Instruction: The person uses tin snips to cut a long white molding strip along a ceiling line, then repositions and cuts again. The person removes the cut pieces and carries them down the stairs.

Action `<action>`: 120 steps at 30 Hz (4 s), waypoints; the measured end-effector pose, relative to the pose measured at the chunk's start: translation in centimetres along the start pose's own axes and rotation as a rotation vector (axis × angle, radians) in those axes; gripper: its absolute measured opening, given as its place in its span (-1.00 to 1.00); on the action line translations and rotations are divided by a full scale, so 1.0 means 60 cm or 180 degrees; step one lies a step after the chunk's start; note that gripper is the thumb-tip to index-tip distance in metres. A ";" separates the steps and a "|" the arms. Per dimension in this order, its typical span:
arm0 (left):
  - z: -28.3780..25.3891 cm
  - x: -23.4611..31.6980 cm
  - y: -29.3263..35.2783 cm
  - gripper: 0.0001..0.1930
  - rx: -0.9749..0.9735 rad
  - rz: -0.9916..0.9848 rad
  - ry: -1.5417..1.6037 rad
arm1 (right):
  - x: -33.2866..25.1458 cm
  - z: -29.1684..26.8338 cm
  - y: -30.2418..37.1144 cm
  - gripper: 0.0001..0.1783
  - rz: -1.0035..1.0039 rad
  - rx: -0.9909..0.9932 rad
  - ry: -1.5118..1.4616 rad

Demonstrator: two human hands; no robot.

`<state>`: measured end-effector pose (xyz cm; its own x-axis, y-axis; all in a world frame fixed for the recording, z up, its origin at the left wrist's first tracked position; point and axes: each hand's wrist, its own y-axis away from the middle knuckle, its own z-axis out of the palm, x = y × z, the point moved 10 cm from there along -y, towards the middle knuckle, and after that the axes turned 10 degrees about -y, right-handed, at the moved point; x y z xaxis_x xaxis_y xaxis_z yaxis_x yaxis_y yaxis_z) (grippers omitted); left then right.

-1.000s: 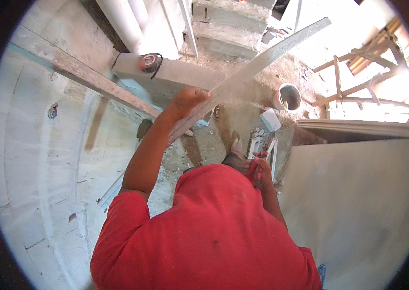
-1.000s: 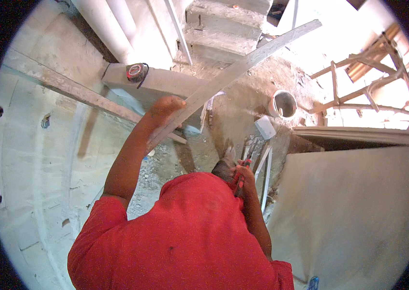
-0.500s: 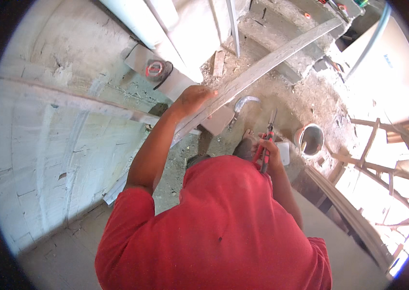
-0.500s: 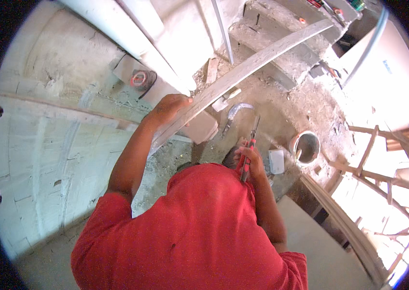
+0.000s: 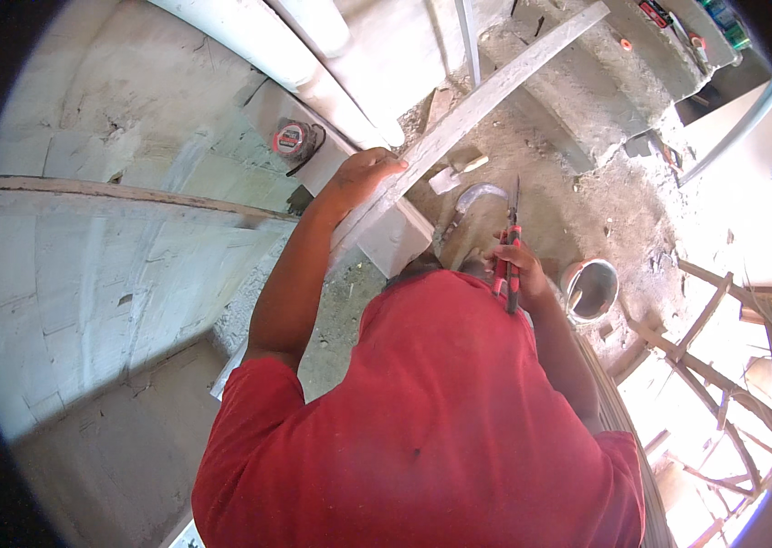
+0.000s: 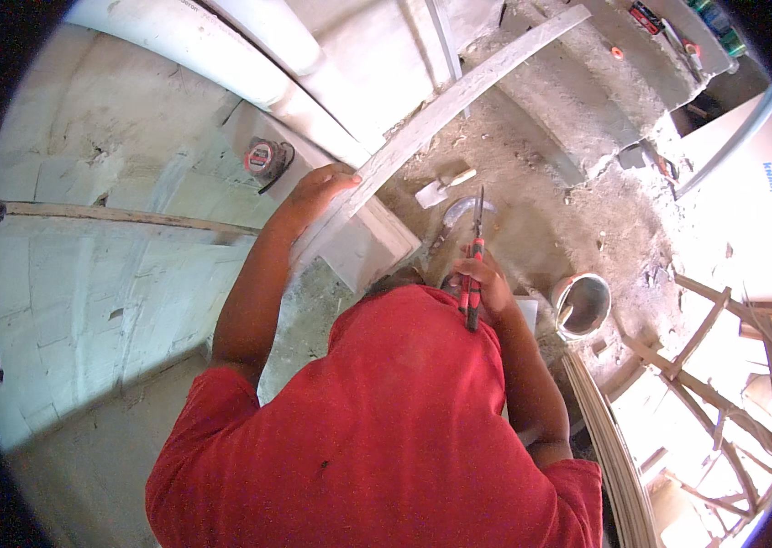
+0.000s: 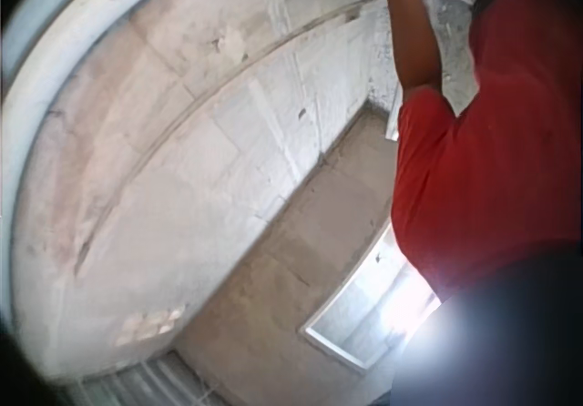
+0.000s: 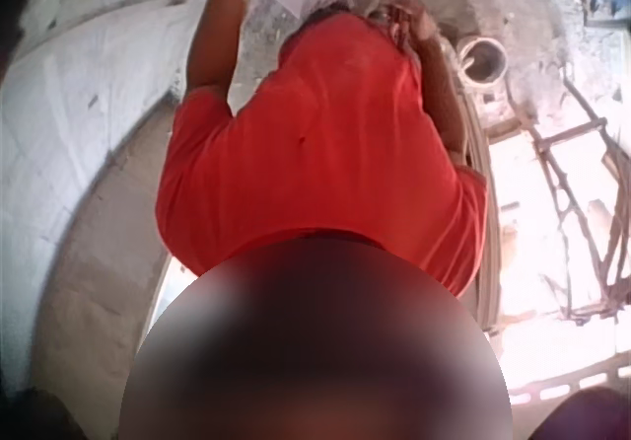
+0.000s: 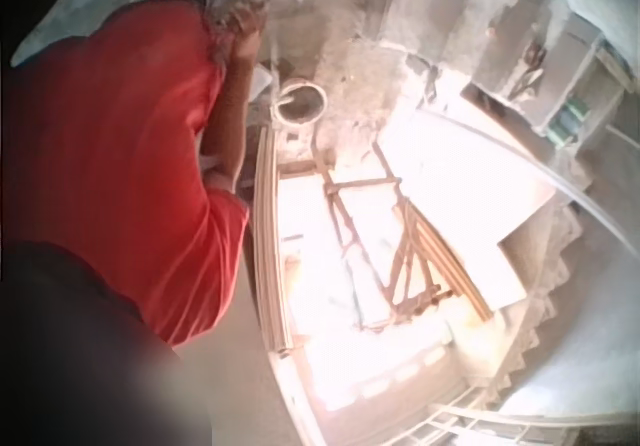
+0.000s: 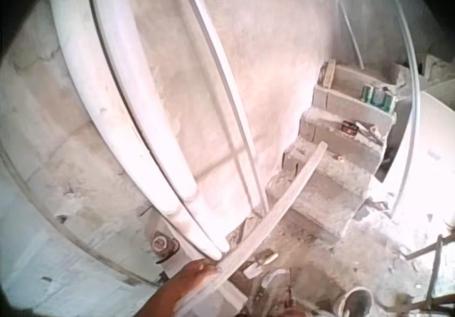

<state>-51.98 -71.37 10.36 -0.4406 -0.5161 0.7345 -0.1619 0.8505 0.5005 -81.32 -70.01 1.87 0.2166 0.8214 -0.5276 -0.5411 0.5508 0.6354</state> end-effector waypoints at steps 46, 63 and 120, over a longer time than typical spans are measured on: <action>0.047 -0.019 -0.053 -0.53 0.0528 0.0880 -0.1662 | 0.018 0.115 -0.028 -0.66 0.0212 -0.0515 0.1868; 0.047 -0.046 -0.075 -0.41 0.0269 0.0832 -0.1154 | 0.012 0.143 -0.028 -0.52 0.0637 -0.0152 0.0556; 0.059 -0.037 -0.078 -0.36 -0.0059 0.1120 -0.1115 | -0.097 0.234 -0.020 -0.68 -0.1454 0.0649 0.4622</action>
<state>-53.34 -73.86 4.76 -0.7364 -0.1301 0.6639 0.0644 0.9634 0.2603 -70.49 -73.35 12.09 -0.6923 -0.1996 -0.6934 -0.5077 0.8176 0.2716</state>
